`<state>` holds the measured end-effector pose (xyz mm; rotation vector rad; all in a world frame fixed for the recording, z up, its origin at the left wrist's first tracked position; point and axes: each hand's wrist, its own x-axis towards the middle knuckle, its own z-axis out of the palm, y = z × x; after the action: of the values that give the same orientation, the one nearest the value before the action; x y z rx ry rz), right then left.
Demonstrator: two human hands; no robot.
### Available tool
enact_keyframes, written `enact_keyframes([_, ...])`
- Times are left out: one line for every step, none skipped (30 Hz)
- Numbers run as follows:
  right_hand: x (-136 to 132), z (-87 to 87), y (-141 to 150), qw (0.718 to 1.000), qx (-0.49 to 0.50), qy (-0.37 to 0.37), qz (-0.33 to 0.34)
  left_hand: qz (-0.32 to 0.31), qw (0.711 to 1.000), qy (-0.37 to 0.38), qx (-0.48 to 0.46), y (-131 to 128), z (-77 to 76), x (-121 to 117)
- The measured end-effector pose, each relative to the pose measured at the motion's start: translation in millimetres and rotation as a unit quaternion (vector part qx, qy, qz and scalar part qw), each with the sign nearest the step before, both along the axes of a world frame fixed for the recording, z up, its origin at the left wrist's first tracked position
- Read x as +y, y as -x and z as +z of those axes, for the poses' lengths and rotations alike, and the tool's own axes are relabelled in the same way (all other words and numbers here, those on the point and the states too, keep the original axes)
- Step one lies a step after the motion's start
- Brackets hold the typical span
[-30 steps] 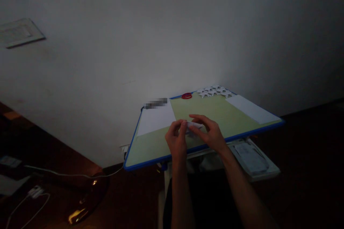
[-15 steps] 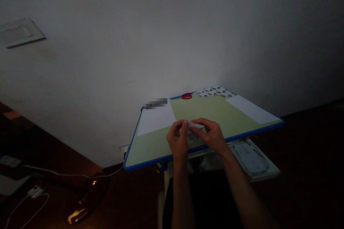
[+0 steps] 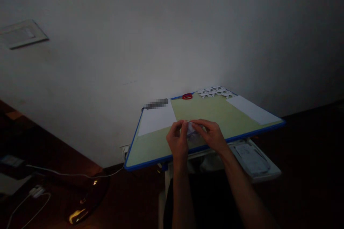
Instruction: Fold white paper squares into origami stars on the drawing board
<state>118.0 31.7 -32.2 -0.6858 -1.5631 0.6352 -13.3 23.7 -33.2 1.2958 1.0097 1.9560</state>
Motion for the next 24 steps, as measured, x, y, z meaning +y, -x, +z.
enact_keyframes([-0.3, 0.7, -0.1, 1.0, 0.002, 0.007, 0.005, 0.003, 1.0, 0.0, -0.004, -0.1, 0.0, 0.0])
enact_keyframes([-0.7, 1.4, -0.4, 1.0, 0.004, 0.014, 0.01, 0.008, 1.0, -0.002, -0.006, -0.2, 0.1, -0.2])
enact_keyframes([-1.0, 2.0, -0.7, 1.0, 0.006, 0.02, 0.015, 0.013, 1.0, -0.004, -0.007, -0.4, 0.4, -0.4])
enact_keyframes([-1.3, 2.5, -1.2, 1.0, 0.006, 0.023, 0.018, 0.017, 1.0, -0.005, -0.006, -0.5, 0.8, -0.6])
enact_keyframes([-1.5, 2.9, -1.6, 1.0, 0.004, 0.024, 0.019, 0.02, 1.0, -0.006, -0.006, -0.6, 1.2, -1.0])
enact_keyframes([-1.6, 3.2, -2.0, 1.0, 0.001, 0.024, 0.019, 0.022, 1.0, -0.006, -0.005, -0.7, 1.7, -1.3])
enact_keyframes([-1.8, 3.3, -2.4, 1.0, -0.002, 0.026, 0.017, 0.023, 1.0, -0.004, -0.006, -0.9, 2.2, -1.6])
enact_keyframes([-2.0, 3.5, -2.8, 0.999, -0.006, 0.03, 0.018, 0.023, 1.0, -0.003, -0.006, -1.0, 2.6, -1.9])
enact_keyframes([-2.3, 3.7, -3.1, 0.999, -0.01, 0.036, 0.02, 0.023, 1.0, -0.002, -0.007, -1.2, 2.8, -2.1])
enact_keyframes([-2.8, 4.1, -3.4, 0.999, -0.013, 0.042, 0.023, 0.023, 1.0, -0.003, -0.009, -1.3, 2.9, -2.2])
enact_keyframes([-3.4, 4.5, -3.7, 0.998, -0.017, 0.046, 0.028, 0.023, 1.0, -0.003, -0.012, -1.4, 2.8, -2.2])
enact_keyframes([-4.0, 4.9, -3.9, 0.998, -0.023, 0.046, 0.033, 0.024, 1.0, -0.003, -0.016, -1.5, 2.7, -2.2])
enact_keyframes([-4.7, 5.2, -4.2, 0.998, -0.029, 0.042, 0.037, 0.025, 1.0, -0.002, -0.019, -1.6, 2.4, -2.0])
enact_keyframes([-5.3, 5.4, -4.3, 0.998, -0.034, 0.037, 0.04, 0.027, 0.999, -0.001, -0.022, -1.7, 2.2, -1.9])
enact_keyframes([-5.6, 5.3, -4.3, 0.998, -0.038, 0.034, 0.043, 0.029, 0.999, 0.001, -0.027, -1.7, 2.0, -1.7])
enact_keyframes([-5.7, 4.8, -4.2, 0.998, -0.039, 0.035, 0.046, 0.031, 0.999, 0.004, -0.031, -1.7, 1.9, -1.5])
enact_keyframes([-5.4, 4.1, -3.9, 0.997, -0.038, 0.04, 0.049, 0.033, 0.999, 0.005, -0.035, -1.7, 2.0, -1.3])
enact_keyframes([-4.8, 3.1, -3.6, 0.997, -0.034, 0.047, 0.051, 0.034, 0.999, 0.006, -0.039, -1.7, 2.2, -1.2])
enact_keyframes([-4.0, 1.9, -3.2, 0.997, -0.028, 0.055, 0.052, 0.035, 0.999, 0.007, -0.042, -1.7, 2.5, -1.1])
enact_keyframes([-3.0, 0.8, -2.8, 0.996, -0.022, 0.062, 0.052, 0.036, 0.998, 0.007, -0.043, -1.7, 2.8, -1.0])
enact_keyframes([-1.9, -0.2, -2.5, 0.996, -0.016, 0.067, 0.053, 0.035, 0.998, 0.006, -0.042, -1.6, 3.0, -0.9])
enact_keyframes([-0.8, -1.0, -2.3, 0.996, -0.011, 0.07, 0.054, 0.033, 0.999, 0.005, -0.041, -1.6, 3.2, -0.7])
enact_keyframes([0.1, -1.5, -2.3, 0.996, -0.007, 0.074, 0.056, 0.031, 0.999, 0.003, -0.04, -1.5, 3.3, -0.6])
enact_keyframes([0.8, -1.7, -2.4, 0.995, -0.005, 0.078, 0.058, 0.029, 0.999, 0.001, -0.038, -1.4, 3.4, -0.4])
